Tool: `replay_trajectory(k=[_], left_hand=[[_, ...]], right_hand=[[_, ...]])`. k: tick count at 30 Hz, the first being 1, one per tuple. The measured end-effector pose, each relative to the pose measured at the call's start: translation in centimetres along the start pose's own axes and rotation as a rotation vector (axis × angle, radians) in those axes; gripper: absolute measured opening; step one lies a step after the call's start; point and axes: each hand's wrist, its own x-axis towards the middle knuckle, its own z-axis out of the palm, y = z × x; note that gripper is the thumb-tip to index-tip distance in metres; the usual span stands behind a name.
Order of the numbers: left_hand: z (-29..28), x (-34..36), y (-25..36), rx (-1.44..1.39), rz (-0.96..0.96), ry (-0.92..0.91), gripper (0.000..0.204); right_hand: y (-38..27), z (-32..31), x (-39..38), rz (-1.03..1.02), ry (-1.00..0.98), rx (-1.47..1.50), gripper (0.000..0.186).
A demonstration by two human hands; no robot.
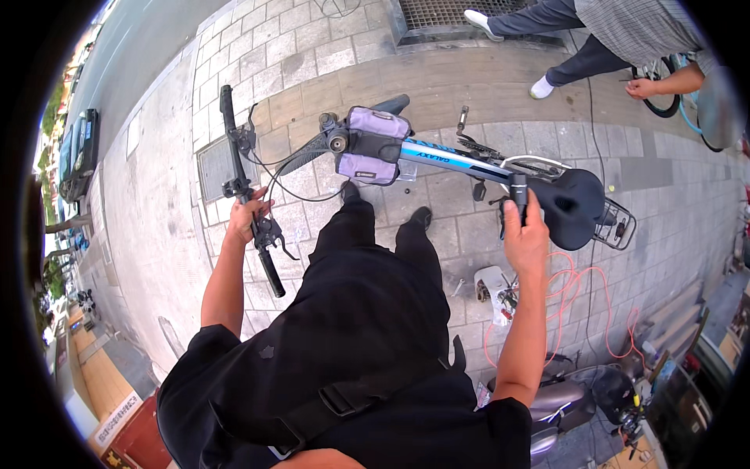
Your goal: The person unpacks a new bicycle bell and handlebar grips, then installs them on a bicycle handlebar using a hex key. They tighten the bell mount and slide on the grips, adjusting the handlebar position as needed.
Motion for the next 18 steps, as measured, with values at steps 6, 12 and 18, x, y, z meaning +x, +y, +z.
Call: replay_trajectory(k=[6,12,18], left_hand=[[-4.3,6.0,-1.8,-0.033,-0.018,-0.094,0.045],[-10.3,14.9,-2.3,0.032,-0.014,-0.145,0.039],[-13.6,22.1,-5.4,-0.042,-0.047,-0.198,0.027]], right_hand=[[-15.5,9.7,0.1,-0.194,-0.513,-0.182,0.058],[-27.8,19.4,1.2,-0.207,-0.634,-0.649,0.052],[-36.1,26.2,1.0,-0.182,-0.641,-0.968,0.043]])
